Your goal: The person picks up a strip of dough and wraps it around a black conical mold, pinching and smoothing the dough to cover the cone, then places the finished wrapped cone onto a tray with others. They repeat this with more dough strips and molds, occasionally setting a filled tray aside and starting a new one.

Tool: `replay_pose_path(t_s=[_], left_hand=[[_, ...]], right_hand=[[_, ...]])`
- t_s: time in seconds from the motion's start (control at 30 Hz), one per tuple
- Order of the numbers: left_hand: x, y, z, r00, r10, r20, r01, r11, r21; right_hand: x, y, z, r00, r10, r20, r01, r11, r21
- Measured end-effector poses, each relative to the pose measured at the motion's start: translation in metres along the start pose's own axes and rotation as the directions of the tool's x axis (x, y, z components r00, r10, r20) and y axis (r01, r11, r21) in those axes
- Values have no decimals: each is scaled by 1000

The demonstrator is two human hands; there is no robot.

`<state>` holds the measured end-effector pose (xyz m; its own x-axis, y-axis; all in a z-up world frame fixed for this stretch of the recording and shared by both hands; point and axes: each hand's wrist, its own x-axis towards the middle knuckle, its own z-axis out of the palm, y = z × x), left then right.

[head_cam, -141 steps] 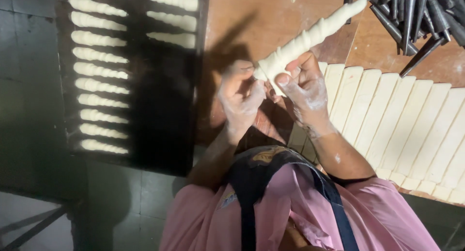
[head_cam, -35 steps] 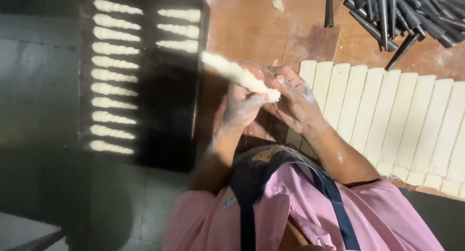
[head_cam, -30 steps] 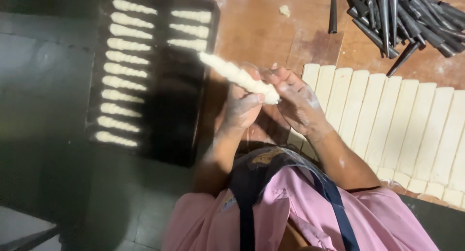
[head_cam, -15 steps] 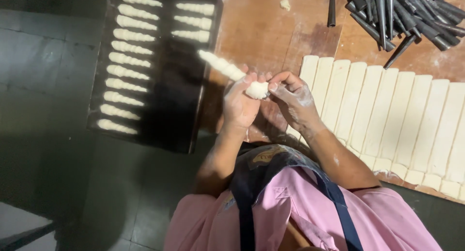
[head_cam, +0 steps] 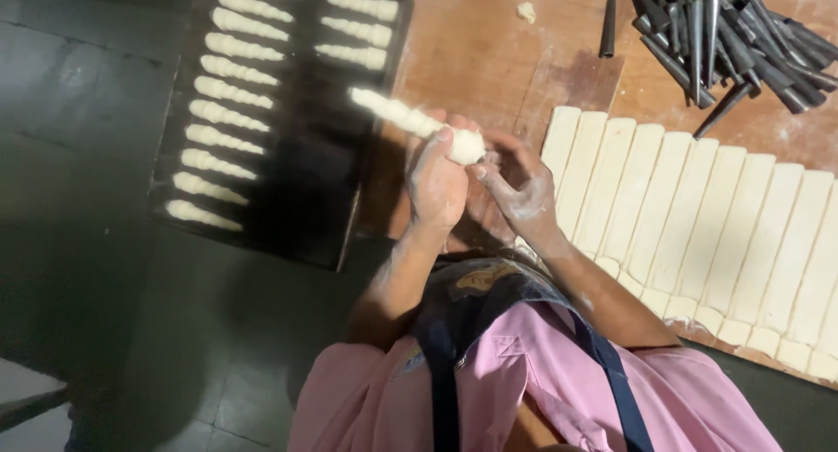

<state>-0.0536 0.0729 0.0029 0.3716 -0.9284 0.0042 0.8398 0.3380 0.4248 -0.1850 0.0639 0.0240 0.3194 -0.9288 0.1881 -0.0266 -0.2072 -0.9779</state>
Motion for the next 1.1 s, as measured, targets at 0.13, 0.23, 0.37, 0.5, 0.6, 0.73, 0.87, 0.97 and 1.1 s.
replay_pose_path(t_s=[0.13, 0.23, 0.37, 0.5, 0.6, 0.73, 0.87, 0.97, 1.1], left_hand=[[-3, 20, 14, 992, -63, 114, 48, 990, 134], [7, 60, 14, 979, -7, 203, -78, 909, 410], [34, 126, 1, 983, 118, 139, -182, 596, 782], [62, 139, -46, 990, 137, -41, -34, 501, 865], [81, 141, -92, 985, 141, -96, -41, 742, 670], [106, 143, -139, 945, 199, -258, -18, 822, 569], [137, 126, -209, 879, 222, -423, 64, 822, 566], [166, 117, -246, 875, 186, -447, 133, 796, 591], [187, 100, -292, 893, 308, -327, 143, 494, 858]], right_hand=[[6, 19, 1, 997, 60, -41, -53, 988, 148], [16, 33, -1, 969, 246, 38, -236, 860, 453], [28, 45, 10, 834, 441, 333, -524, 444, 727], [50, 67, 37, 731, 520, 441, -663, 394, 636], [73, 70, 60, 688, 603, 403, -717, 481, 504], [108, 64, 94, 812, 506, 292, -533, 846, 15], [145, 87, 118, 916, 273, 295, -87, 850, -519], [171, 107, 132, 917, 56, 396, 268, 649, -712], [184, 132, 140, 891, 114, 439, 337, 481, -809]])
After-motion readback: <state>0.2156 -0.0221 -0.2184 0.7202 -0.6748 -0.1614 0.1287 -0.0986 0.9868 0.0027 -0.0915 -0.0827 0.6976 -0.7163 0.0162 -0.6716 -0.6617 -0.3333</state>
